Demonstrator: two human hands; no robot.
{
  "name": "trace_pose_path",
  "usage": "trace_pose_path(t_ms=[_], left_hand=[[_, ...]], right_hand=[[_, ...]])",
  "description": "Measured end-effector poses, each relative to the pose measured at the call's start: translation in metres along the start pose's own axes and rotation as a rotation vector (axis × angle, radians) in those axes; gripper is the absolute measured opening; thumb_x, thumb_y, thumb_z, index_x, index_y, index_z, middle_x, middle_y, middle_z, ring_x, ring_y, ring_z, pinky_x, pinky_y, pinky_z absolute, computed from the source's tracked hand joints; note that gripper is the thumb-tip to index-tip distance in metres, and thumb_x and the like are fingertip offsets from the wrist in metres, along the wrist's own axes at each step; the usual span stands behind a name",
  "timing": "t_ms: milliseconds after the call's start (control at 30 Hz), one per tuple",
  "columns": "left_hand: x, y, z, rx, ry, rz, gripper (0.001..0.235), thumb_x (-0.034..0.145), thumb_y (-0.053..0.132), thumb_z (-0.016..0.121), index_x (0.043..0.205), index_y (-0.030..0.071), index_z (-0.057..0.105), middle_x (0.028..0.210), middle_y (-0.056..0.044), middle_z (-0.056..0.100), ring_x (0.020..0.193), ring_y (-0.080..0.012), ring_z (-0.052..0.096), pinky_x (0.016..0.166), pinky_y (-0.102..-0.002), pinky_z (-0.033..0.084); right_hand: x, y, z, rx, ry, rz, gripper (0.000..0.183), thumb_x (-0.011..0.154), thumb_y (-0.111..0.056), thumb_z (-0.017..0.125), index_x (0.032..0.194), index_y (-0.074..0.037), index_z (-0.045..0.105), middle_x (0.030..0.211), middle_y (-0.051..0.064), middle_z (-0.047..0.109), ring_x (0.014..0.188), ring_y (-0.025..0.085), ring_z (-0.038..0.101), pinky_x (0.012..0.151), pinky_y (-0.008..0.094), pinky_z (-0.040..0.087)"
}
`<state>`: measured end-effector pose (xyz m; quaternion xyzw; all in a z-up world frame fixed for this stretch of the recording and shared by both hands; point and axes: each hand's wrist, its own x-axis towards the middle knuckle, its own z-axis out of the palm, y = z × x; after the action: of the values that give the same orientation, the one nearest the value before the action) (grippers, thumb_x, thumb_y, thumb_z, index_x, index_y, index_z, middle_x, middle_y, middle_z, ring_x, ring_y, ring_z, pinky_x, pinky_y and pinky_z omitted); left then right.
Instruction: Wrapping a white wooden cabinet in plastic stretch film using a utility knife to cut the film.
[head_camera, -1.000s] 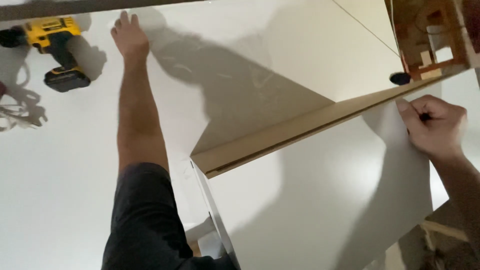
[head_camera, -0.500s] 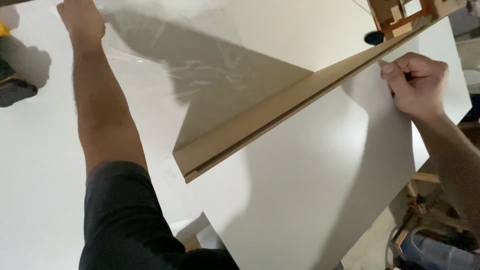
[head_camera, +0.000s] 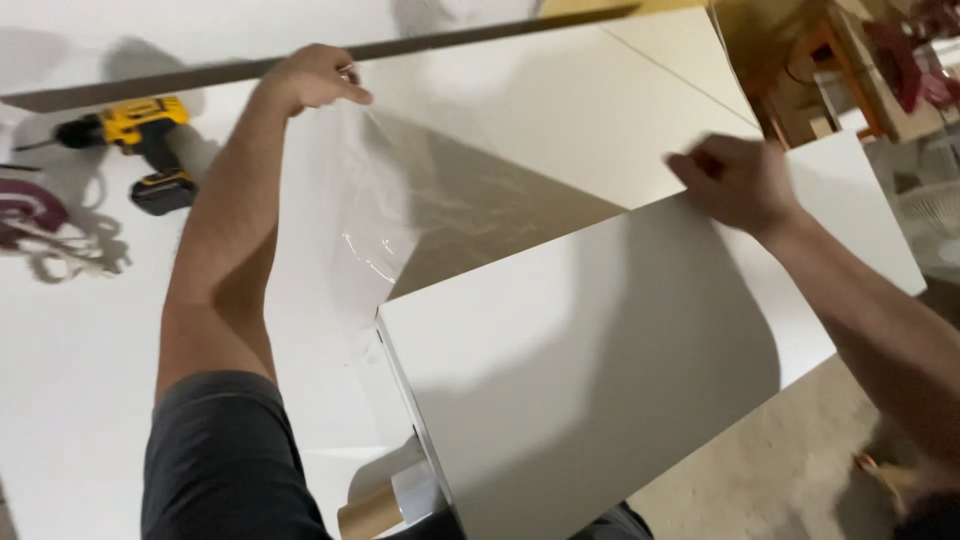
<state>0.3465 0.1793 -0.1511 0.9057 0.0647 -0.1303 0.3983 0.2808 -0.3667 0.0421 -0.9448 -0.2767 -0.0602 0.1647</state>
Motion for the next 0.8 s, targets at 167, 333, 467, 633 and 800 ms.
trace_pose_path(t_ms=[167, 333, 467, 633, 800], left_hand=[[-0.077, 0.077, -0.012, 0.054, 0.106, 0.037, 0.033, 0.091, 0.05, 0.077, 0.096, 0.017, 0.071, 0.08, -0.001, 0.063, 0.072, -0.0167, 0.053, 0.063, -0.036, 0.037], [-0.144, 0.141, -0.018, 0.368, 0.016, 0.158, 0.024, 0.099, 0.04, 0.063, 0.112, 0.022, 0.073, 0.103, -0.003, 0.075, 0.089, -0.022, 0.067, 0.077, -0.039, 0.047], [-0.17, 0.164, -0.017, 0.412, 0.027, 0.249, 0.027, 0.099, 0.039, 0.064, 0.118, 0.022, 0.073, 0.093, -0.016, 0.077, 0.098, -0.0422, 0.072, 0.084, -0.057, 0.056], [-0.217, 0.195, -0.024, 0.53, -0.039, 0.154, 0.027, 0.103, 0.044, 0.055, 0.111, 0.025, 0.072, 0.086, -0.009, 0.077, 0.093, -0.0391, 0.073, 0.083, -0.053, 0.057], [-0.236, 0.215, -0.026, 0.608, -0.064, 0.031, 0.027, 0.102, 0.042, 0.054, 0.108, 0.023, 0.072, 0.09, -0.012, 0.077, 0.097, -0.0404, 0.072, 0.086, -0.053, 0.056]], right_hand=[[0.134, -0.031, 0.075, 0.117, -0.118, -0.555, 0.021, 0.104, -0.022, 0.074, 0.089, -0.01, 0.065, 0.087, 0.0, 0.065, 0.078, 0.017, 0.058, 0.074, 0.03, 0.043], [0.23, -0.107, 0.172, 0.103, -0.595, -0.828, 0.085, 0.076, 0.0, 0.071, 0.155, -0.008, 0.04, 0.162, 0.019, 0.035, 0.148, 0.033, 0.036, 0.119, 0.038, 0.028], [0.24, -0.145, 0.202, 0.099, -0.682, -0.802, 0.028, 0.082, -0.021, 0.071, 0.094, 0.004, 0.072, 0.079, 0.02, 0.068, 0.073, 0.04, 0.071, 0.07, 0.053, 0.053], [0.258, -0.102, 0.249, -0.258, -0.818, -1.079, 0.013, 0.075, -0.017, 0.072, 0.083, -0.024, 0.064, 0.138, 0.005, 0.064, 0.126, 0.039, 0.062, 0.103, 0.05, 0.049], [0.276, -0.046, 0.197, -0.452, -0.605, -1.146, 0.004, 0.074, -0.033, 0.072, 0.076, -0.031, 0.069, 0.114, 0.0, 0.069, 0.114, 0.029, 0.066, 0.098, 0.047, 0.047]])
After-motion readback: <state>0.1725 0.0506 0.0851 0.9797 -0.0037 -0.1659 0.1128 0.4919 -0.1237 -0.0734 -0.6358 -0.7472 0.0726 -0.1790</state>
